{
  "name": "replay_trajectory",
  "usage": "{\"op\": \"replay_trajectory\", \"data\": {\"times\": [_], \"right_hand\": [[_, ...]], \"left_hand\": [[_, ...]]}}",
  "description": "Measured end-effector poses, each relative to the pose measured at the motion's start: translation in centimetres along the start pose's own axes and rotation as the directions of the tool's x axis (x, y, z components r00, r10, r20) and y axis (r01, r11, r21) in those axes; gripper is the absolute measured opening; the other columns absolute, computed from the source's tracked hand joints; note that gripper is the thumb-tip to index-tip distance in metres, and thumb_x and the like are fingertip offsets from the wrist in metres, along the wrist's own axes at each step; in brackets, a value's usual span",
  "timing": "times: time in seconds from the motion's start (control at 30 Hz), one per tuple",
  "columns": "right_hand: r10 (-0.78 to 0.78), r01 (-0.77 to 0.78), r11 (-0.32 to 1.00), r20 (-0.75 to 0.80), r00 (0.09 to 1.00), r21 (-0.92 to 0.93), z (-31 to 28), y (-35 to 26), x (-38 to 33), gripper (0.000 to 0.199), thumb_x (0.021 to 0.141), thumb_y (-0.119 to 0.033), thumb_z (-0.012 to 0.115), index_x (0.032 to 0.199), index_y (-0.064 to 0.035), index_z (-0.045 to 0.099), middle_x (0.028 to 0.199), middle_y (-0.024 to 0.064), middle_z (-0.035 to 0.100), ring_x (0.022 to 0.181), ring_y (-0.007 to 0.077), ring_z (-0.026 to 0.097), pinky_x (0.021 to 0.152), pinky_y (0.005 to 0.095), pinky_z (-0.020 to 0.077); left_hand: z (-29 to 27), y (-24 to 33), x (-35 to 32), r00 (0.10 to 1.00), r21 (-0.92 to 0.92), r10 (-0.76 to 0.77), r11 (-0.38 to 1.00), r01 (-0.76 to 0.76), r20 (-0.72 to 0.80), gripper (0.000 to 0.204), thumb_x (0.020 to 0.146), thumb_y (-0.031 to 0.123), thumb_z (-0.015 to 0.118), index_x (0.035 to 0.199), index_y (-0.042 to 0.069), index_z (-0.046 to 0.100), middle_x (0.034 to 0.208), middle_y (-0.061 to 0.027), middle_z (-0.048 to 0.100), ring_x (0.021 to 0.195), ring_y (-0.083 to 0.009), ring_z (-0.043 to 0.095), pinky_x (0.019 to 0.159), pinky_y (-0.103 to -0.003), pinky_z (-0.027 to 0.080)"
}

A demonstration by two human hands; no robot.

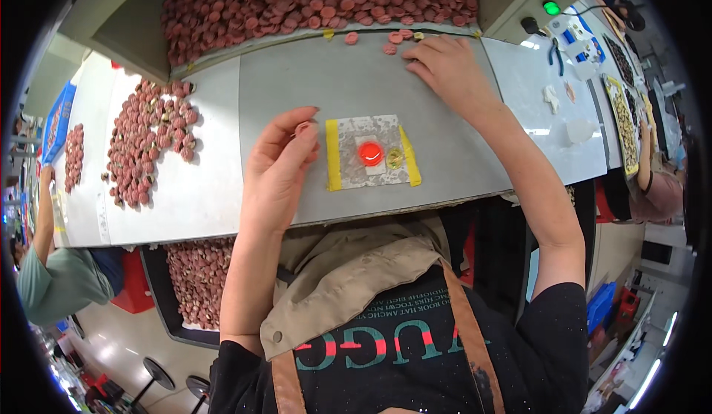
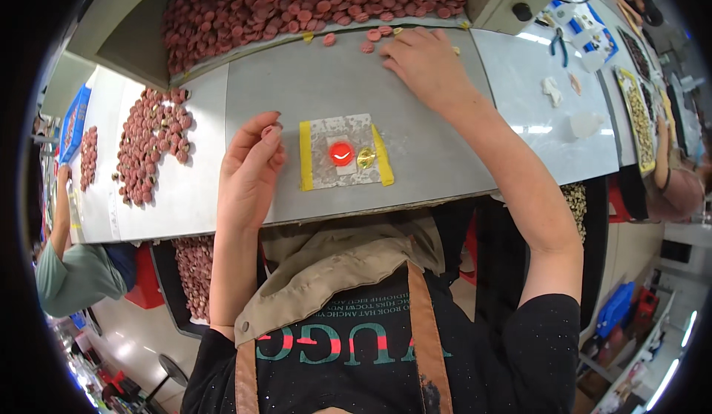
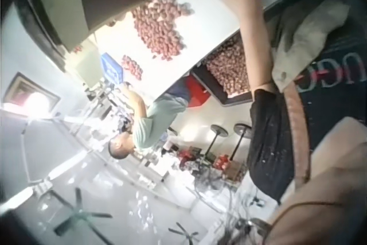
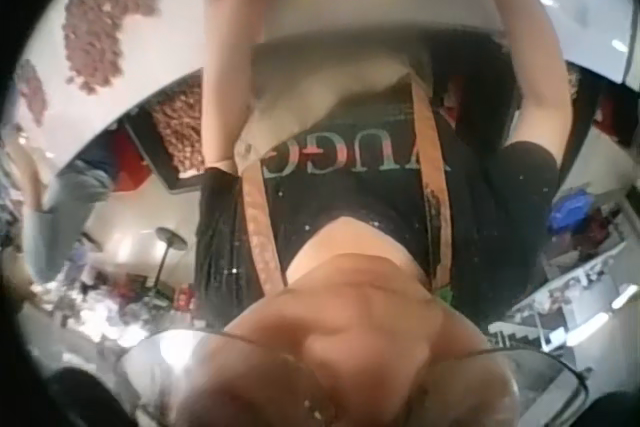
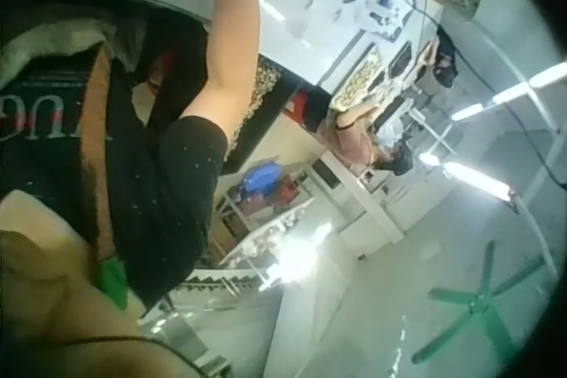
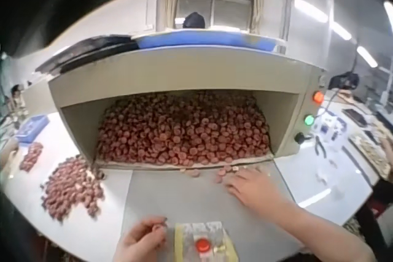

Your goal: The person assembles toy figurines by hand by picking up figurine base pieces and head pieces, dipping them into a glue dish, and pressing the components together. The person also dispenses additional glue into the dish using a squeeze bottle.

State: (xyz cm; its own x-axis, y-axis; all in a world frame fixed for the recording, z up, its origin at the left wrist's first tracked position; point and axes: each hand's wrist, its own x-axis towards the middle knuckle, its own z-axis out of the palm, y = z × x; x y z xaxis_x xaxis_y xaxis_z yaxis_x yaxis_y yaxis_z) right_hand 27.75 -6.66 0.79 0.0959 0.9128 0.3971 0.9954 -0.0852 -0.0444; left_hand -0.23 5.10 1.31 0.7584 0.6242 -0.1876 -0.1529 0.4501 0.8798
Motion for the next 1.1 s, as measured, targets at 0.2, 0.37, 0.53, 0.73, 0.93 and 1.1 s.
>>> {"op": "replay_trajectory", "data": {"times": [0.2, 0.37, 0.53, 0.73, 0.93, 1.1], "right_hand": [[0.289, -0.379, 0.76, 0.247, 0.925, 0.528, -1.6, -7.2, -0.2, 0.017, 0.091, -0.01, 0.061, 0.108, -0.0069, 0.065, 0.106, 0.0059, 0.065, 0.098, 0.0228, 0.06, 0.084, 0.0331, 0.0468], [0.226, -0.237, 0.877, 0.077, 0.971, 0.418, 0.0, -8.2, -2.8, 0.019, 0.091, -0.006, 0.061, 0.109, -0.0033, 0.065, 0.108, 0.0084, 0.065, 0.099, 0.0214, 0.06, 0.085, 0.0318, 0.0478], [0.28, -0.282, 0.868, 0.068, 0.958, 0.409, 0.2, -8.7, -2.8, 0.018, 0.09, -0.006, 0.062, 0.108, -0.003, 0.065, 0.104, 0.0089, 0.064, 0.097, 0.0218, 0.06, 0.083, 0.0316, 0.0484], [0.337, -0.368, 0.834, 0.147, 0.93, 0.411, -0.8, -9.5, -2.1, 0.017, 0.09, -0.005, 0.062, 0.106, -0.0015, 0.065, 0.099, 0.0091, 0.063, 0.089, 0.0218, 0.061, 0.077, 0.0301, 0.049], [0.256, -0.302, 0.913, 0.191, 0.948, 0.274, -1.1, -9.4, -1.5, 0.017, 0.089, -0.005, 0.063, 0.105, 0.0, 0.064, 0.097, 0.0094, 0.062, 0.084, 0.0209, 0.061, 0.075, 0.0299, 0.0484], [0.304, -0.398, 0.819, 0.275, 0.912, 0.414, -2.5, -11.2, -1.1, 0.016, 0.089, -0.005, 0.062, 0.104, 0.0001, 0.063, 0.097, 0.0106, 0.062, 0.085, 0.0229, 0.061, 0.075, 0.0306, 0.0485]], "left_hand": [[-1.0, -0.3, -1.4, 0.991, -0.304, -0.105, 0.944, 0.127, 0.088, 0.037, 0.098, 0.016, 0.056, 0.131, -0.001, 0.053, 0.114, -0.0041, 0.06, 0.099, -0.0097, 0.057, 0.087, -0.024, 0.045], [-2.5, -1.3, -1.0, 0.969, -0.393, -0.137, 0.895, 0.21, 0.206, 0.039, 0.1, 0.017, 0.053, 0.134, -0.002, 0.05, 0.114, -0.0067, 0.061, 0.1, -0.0106, 0.058, 0.088, -0.024, 0.046], [-3.0, -1.6, -1.4, 0.968, -0.403, -0.134, 0.891, 0.211, 0.211, 0.04, 0.1, 0.019, 0.054, 0.135, -0.002, 0.049, 0.112, -0.0045, 0.061, 0.099, -0.0109, 0.058, 0.087, -0.024, 0.047], [-3.3, -1.7, -1.7, 0.968, -0.415, -0.126, 0.886, 0.208, 0.216, 0.041, 0.101, 0.017, 0.05, 0.137, -0.002, 0.046, 0.118, -0.0065, 0.058, 0.099, -0.0111, 0.056, 0.086, -0.025, 0.047], [-3.6, -2.2, -1.8, 0.966, -0.411, -0.11, 0.889, 0.201, 0.234, 0.04, 0.101, 0.018, 0.052, 0.136, 0.0, 0.047, 0.117, -0.006, 0.059, 0.1, -0.011, 0.057, 0.086, -0.025, 0.047], [-3.1, -2.0, -2.1, 0.977, -0.385, -0.112, 0.906, 0.176, 0.183, 0.038, 0.099, 0.017, 0.056, 0.133, 0.001, 0.05, 0.115, -0.0038, 0.061, 0.099, -0.0107, 0.059, 0.088, -0.024, 0.047]]}}
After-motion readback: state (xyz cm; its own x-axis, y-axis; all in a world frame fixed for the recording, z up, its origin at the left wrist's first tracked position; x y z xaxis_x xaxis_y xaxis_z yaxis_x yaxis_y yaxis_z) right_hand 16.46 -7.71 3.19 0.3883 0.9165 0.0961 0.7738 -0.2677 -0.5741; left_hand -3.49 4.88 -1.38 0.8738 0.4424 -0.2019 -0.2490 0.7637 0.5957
